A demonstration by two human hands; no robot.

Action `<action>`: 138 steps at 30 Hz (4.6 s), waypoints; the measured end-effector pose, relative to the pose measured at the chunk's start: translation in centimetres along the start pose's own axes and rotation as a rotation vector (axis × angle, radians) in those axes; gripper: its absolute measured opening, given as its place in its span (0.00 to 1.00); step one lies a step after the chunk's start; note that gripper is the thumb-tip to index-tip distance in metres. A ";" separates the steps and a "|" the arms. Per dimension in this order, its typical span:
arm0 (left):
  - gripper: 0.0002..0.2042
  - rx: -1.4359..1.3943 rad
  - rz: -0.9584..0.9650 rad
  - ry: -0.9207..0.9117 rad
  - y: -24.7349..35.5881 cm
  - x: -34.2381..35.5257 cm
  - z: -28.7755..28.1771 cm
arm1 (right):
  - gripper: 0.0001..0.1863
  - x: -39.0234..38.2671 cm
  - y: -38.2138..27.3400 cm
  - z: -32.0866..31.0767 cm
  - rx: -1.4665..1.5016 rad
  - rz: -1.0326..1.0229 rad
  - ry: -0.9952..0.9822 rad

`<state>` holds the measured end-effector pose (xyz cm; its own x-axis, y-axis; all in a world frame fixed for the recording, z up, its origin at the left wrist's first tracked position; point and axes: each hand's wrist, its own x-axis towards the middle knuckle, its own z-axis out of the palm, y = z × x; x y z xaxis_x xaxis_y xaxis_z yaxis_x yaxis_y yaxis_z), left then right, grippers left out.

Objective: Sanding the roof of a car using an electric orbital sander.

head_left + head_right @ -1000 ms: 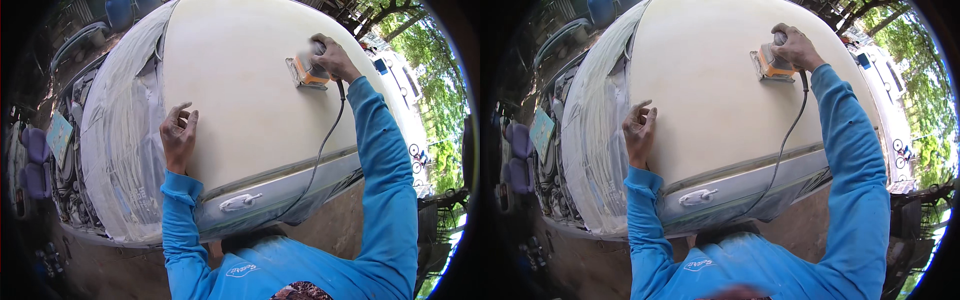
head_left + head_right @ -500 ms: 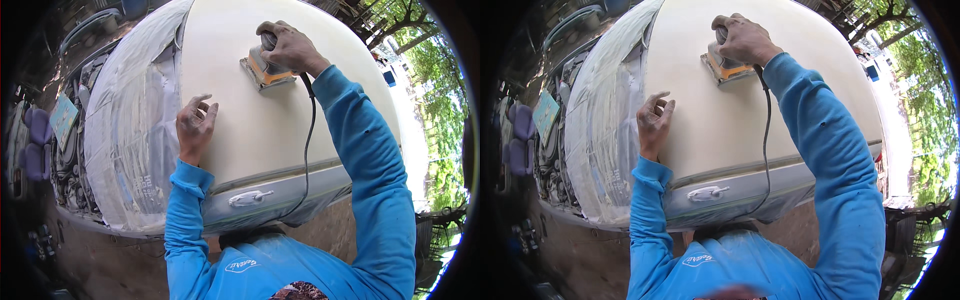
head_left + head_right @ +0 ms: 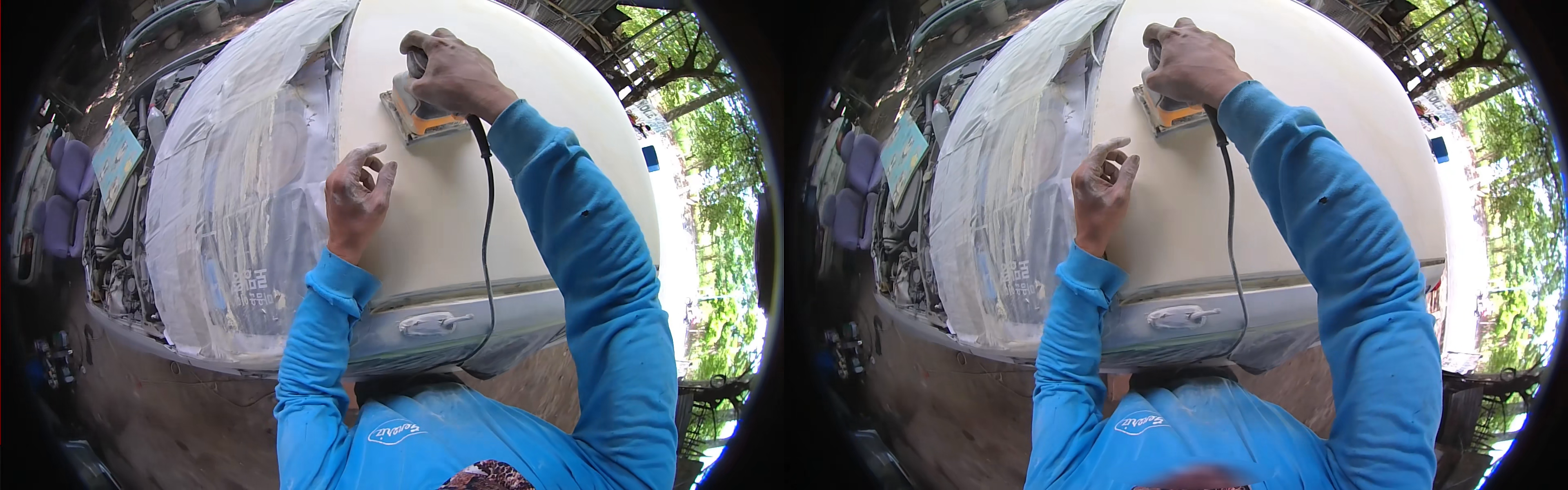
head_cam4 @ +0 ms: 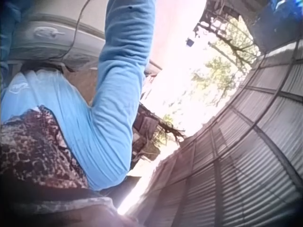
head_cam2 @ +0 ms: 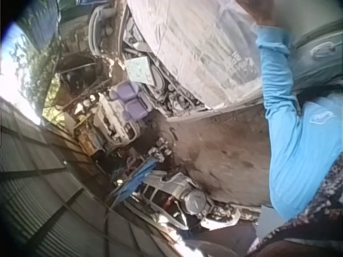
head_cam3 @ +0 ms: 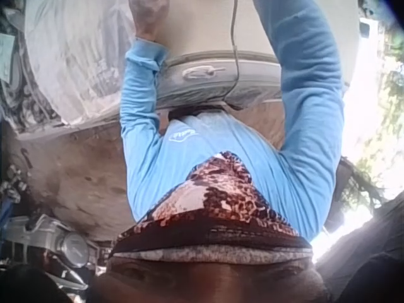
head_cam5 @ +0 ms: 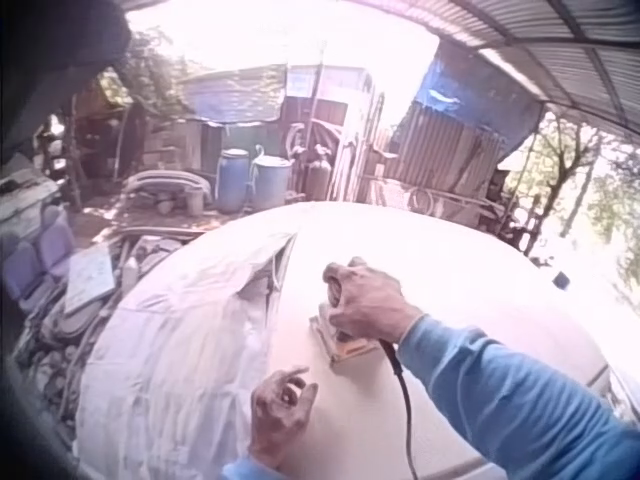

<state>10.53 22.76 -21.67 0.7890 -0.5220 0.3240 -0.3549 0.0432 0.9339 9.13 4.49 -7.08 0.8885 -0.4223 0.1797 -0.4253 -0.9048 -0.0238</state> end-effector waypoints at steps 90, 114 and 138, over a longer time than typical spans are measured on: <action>0.29 0.365 0.437 -0.051 12.3 -5.6 -1.8 | 0.10 -14.1 -6.2 2.3 0.692 -0.298 0.159; 0.27 0.727 0.116 -0.334 7.2 23.2 6.6 | 0.12 -16.4 18.3 3.3 0.714 0.114 0.423; 0.26 0.757 0.222 -0.383 2.6 32.3 6.1 | 0.13 -17.2 18.2 3.2 0.561 0.002 0.422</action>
<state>32.06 0.86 -9.70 0.4880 -0.8244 0.2867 -0.8249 -0.3284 0.4600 -13.37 -4.89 -13.81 0.6970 -0.4689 0.5426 -0.1725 -0.8440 -0.5078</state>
